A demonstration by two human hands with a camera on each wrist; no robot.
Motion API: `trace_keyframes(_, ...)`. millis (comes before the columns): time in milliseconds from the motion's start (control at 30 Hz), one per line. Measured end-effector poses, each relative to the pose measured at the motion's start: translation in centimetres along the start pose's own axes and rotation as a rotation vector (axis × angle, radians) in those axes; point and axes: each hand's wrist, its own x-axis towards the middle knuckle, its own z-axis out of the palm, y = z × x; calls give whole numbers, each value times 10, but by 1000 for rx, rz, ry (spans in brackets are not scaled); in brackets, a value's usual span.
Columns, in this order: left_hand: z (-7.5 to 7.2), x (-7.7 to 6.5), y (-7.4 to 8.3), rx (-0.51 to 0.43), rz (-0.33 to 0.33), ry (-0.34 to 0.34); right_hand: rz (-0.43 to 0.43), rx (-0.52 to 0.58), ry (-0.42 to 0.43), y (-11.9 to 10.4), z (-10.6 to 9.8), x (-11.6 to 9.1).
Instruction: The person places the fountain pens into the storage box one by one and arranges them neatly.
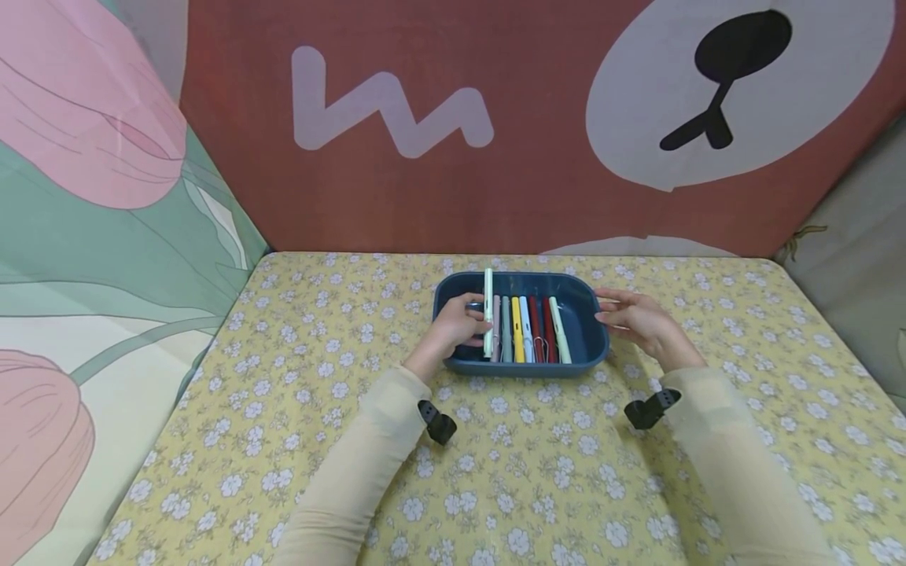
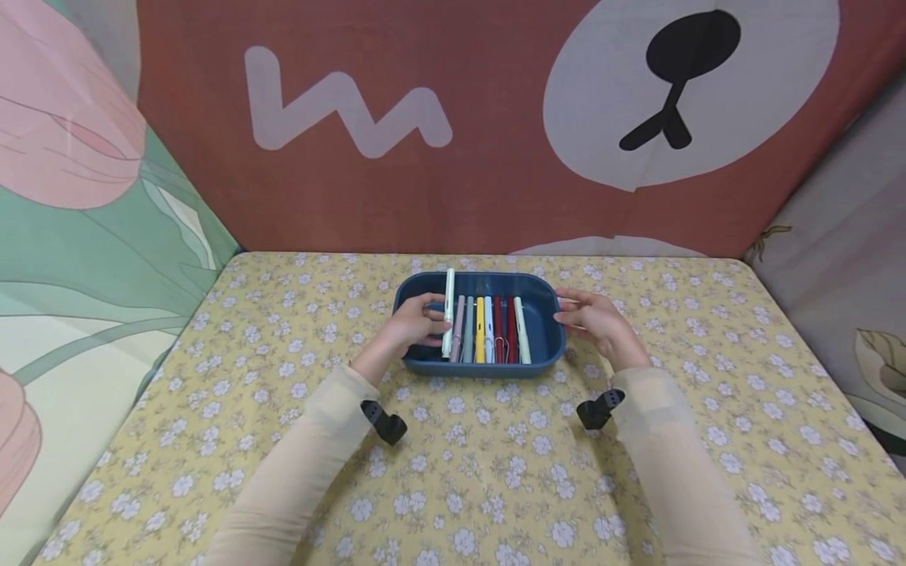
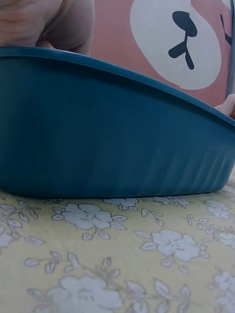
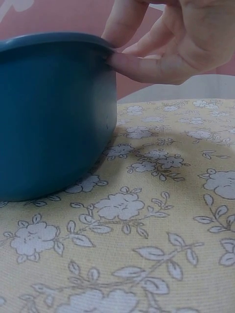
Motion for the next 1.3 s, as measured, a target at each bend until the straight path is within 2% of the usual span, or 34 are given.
trace_keyframes(500,1,0,-1,51,-22,-12,-2,4,-5,1,0,0)
trace_keyframes(1300,1,4,2,84,-121,-83,0,22,-18,0,-1,-2)
